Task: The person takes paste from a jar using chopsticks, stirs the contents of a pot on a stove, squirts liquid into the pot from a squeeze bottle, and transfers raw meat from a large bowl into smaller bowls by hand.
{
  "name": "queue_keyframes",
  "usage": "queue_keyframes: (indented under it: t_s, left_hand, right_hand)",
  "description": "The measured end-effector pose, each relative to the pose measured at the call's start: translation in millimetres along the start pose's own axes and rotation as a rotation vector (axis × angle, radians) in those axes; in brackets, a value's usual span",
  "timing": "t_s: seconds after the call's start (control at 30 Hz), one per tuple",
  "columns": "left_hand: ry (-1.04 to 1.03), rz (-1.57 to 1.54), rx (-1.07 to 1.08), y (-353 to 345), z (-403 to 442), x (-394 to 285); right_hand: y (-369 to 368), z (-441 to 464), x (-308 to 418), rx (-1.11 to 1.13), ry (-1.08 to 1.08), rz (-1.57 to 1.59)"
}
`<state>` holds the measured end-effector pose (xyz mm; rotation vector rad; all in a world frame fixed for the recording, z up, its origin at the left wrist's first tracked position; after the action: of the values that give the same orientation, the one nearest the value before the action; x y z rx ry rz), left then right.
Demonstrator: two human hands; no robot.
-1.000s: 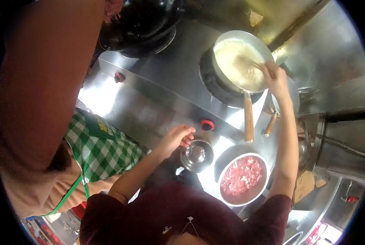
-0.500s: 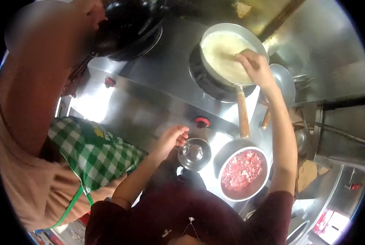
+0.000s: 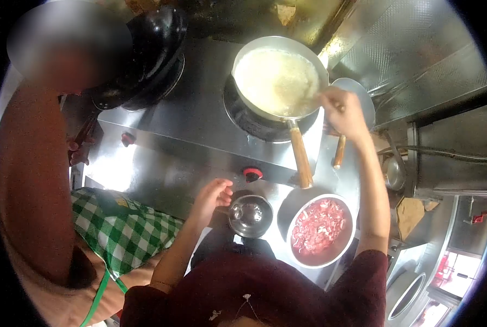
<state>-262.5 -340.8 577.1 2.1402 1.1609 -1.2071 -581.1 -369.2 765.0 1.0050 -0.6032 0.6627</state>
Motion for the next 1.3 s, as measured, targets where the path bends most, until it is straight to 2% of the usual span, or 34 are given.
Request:
queue_keyframes:
  t_s: [0.1,0.13,0.23,0.3,0.33,0.37,0.43,0.47,0.53,0.6,0.63,0.7,0.73,0.8,0.87,0.93,1.0,1.1,1.13,1.17,1.2,1.23,1.27,1.3]
  left_hand:
    - [0.014,-0.040,0.036,-2,6,3]
    - [0.022,-0.041,0.058,-3,7,0]
    - [-0.029,-0.066,0.103,-3,2,-2]
    - [-0.040,-0.075,0.068,4,-3,6]
    - [-0.023,-0.077,0.026,10,-4,13]
    - [0.006,-0.086,-0.005,15,-1,18]
    - [0.018,-0.087,0.004,13,6,14]
    - [0.037,-0.079,0.006,9,10,10]
    - [0.031,-0.065,0.058,-6,11,2]
    - [0.004,-0.052,0.101,-23,12,-10]
    - [0.000,-0.041,0.115,-30,9,-14]
    - [-0.007,-0.010,0.137,-39,7,-15]
    - [0.017,0.009,0.141,-41,10,-13]
    - [0.060,0.045,0.138,-44,14,-8]
    - [0.101,0.098,0.094,-43,10,5]
    - [0.110,0.114,0.048,-44,1,13]
    - [0.105,0.085,0.011,-50,-15,15]
    - [0.132,0.070,-0.056,-49,-32,16]
    - [0.127,0.033,-0.078,-45,-33,21]
    - [0.124,-0.004,-0.096,-40,-34,32]
    - [0.115,-0.040,-0.111,-37,-33,39]
    - [0.127,-0.057,-0.128,-35,-35,42]
    - [0.138,-0.073,-0.146,-33,-37,46]
    - [0.134,-0.078,-0.148,-29,-35,55]
  right_hand:
    - [-50,20,25,0.188,-0.013,0.147]
    - [-54,34,8,0.153,0.060,0.242]
    - [-13,37,-30,-0.071,-0.117,0.010]
    - [15,4,-2,-0.119,-0.182,0.232]
    - [26,-17,21,-0.155,-0.171,0.260]
    - [38,-54,41,-0.343,-0.121,0.228]
    - [26,-86,41,-0.479,0.014,0.272]
    - [10,-90,33,-0.321,-0.064,0.108]
    - [2,-96,36,-0.256,0.013,0.114]
    - [42,-125,34,-0.527,0.023,0.183]
    - [69,-136,47,-0.647,0.167,0.124]
    - [119,-157,49,-0.889,0.067,0.116]
    - [140,-167,24,-0.973,-0.055,0.096]
    - [162,-184,-43,-0.946,-0.286,0.154]
    - [152,-212,-138,-0.794,-0.777,0.112]
    - [120,-215,-204,-0.429,-0.679,-0.233]
    - [85,-220,-254,-0.315,-0.714,-0.208]
    - [111,-174,-172,-0.570,-0.396,-0.571]
    - [128,-159,-121,-0.712,-0.335,-0.370]
    - [139,-144,-82,-0.754,-0.299,-0.152]
    - [151,-131,-50,-0.827,-0.118,-0.059]
    - [157,-119,-27,-0.802,-0.001,0.156]
    - [160,-112,-11,-0.769,0.035,0.125]
    - [150,-103,-11,-0.751,-0.019,0.224]
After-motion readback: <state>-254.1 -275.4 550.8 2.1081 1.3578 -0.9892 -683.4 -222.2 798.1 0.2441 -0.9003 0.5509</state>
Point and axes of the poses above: each hand's wrist, its own z-axis towards the middle knuckle, its own y-axis out of the back of the hand, x = y × z, the point moved 8 cm from there along z, towards the middle knuckle, and after that the axes turned 14 degrees about z, right-handed, at the moved point
